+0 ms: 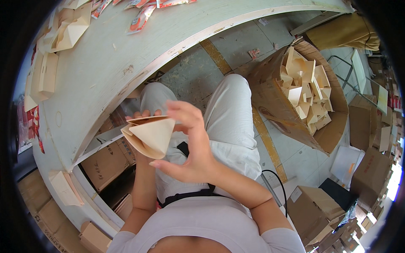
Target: The person picks up flat cardboard templates from a stack, folds the sides upward by hand, and tucks the tabs into pre-cut slots to assemble small boxes.
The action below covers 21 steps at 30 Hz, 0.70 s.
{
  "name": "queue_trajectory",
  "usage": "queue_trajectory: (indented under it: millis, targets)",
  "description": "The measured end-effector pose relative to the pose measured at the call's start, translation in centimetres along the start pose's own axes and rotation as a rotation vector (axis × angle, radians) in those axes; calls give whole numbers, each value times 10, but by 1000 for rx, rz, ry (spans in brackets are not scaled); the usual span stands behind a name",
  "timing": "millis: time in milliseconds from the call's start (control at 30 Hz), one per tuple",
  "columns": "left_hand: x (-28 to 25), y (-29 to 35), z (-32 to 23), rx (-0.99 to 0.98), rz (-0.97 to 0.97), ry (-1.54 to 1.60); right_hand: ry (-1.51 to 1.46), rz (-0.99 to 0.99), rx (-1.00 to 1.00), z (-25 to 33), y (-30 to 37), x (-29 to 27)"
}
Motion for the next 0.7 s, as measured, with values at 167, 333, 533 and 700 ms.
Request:
queue_trajectory:
  millis: [167,333,533,700]
  targets:
    - [-4,1,1,13,-21,25,88,77,240,-13,-2,4]
    - [-17,1,1,37,-13,28,381,160,265,-14,-7,17]
    - [-1,0,-2,121,66,-27,303,64,189,-8,-6,15]
    - [4,-1,-9,184,119,-86,252,61,279,-9,-4,16]
Point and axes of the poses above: each hand's wrist, its own y-axis away from the middle knuckle, its own x-axis out of the palm, z = x × y, the point moved 9 cm from there along -y, towards the middle knuckle, and after that the axes turned 9 degrees about x, right-handed, at the moved point
